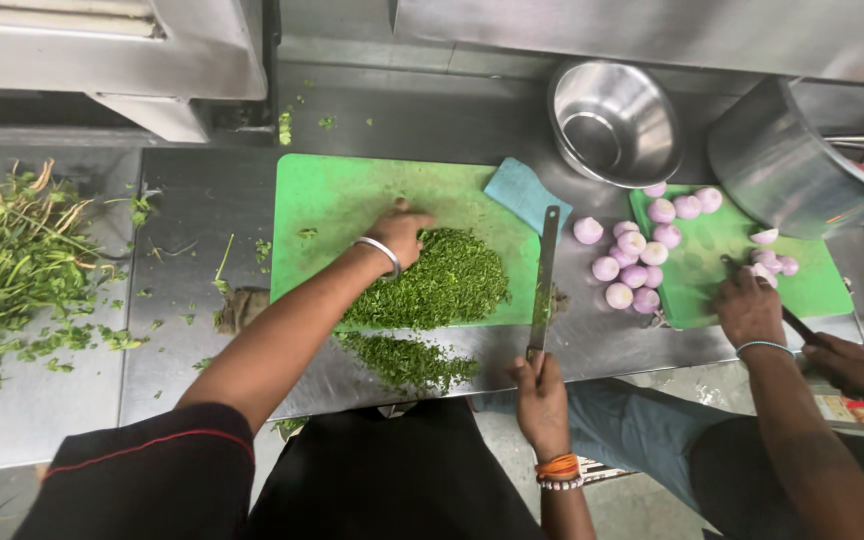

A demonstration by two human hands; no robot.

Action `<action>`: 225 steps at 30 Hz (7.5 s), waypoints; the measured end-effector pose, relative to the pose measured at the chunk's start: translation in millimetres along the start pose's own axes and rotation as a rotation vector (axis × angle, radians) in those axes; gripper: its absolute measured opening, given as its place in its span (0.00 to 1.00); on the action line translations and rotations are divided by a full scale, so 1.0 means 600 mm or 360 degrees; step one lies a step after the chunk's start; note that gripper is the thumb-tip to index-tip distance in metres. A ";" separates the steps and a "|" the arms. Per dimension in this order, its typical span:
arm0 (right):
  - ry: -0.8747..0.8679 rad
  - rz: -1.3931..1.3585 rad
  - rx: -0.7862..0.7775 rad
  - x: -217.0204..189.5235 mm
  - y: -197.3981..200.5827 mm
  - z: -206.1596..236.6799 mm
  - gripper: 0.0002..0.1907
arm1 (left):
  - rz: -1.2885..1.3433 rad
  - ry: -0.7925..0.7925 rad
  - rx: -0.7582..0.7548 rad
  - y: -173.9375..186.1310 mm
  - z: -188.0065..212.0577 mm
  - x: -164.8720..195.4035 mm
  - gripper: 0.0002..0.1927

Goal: The person chops coriander with a knife on a green cutting board, gathering the chopped pile aside, then pulls fresh coriander bunches from the pile on the steel counter, strips the leaves, and continues chopping them into the pile while a coworker peels shallots beside them.

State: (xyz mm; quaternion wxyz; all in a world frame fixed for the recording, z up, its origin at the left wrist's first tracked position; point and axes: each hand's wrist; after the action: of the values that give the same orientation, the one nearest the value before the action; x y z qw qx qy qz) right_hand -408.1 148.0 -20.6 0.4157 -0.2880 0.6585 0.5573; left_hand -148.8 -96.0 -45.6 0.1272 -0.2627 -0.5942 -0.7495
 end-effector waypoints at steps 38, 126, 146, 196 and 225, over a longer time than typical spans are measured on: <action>0.0113 0.0369 -0.0143 -0.048 -0.055 0.060 0.15 | -0.0614 0.0046 0.0549 0.094 0.251 -0.100 0.20; 0.0031 0.0354 0.0045 0.058 0.057 0.094 0.12 | -0.0574 -0.1153 -0.0088 -0.241 0.261 0.138 0.07; 0.0165 0.0350 -0.0249 -0.045 -0.043 0.059 0.15 | 0.0336 -0.0094 0.0581 0.084 0.252 -0.152 0.06; 0.1081 0.0537 -0.0601 -0.234 -0.337 0.012 0.31 | -0.0050 0.0022 0.0223 0.155 0.301 -0.210 0.22; 0.1337 0.0276 -0.0463 -0.222 -0.391 -0.008 0.08 | 0.0439 0.0183 0.0341 0.064 0.330 -0.178 0.08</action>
State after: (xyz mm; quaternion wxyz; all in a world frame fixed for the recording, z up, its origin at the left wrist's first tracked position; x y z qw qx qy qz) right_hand -146.4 82.4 -20.7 0.0194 -0.4883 0.7066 0.5118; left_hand 7.0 70.6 -41.3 0.2897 -0.2833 -0.6207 -0.6712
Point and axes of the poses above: each hand's wrist, its own z-axis away from the middle knuckle, its own y-axis out of the back of the hand, x = y × z, and after that the axes turned 9 degrees about y, right-handed
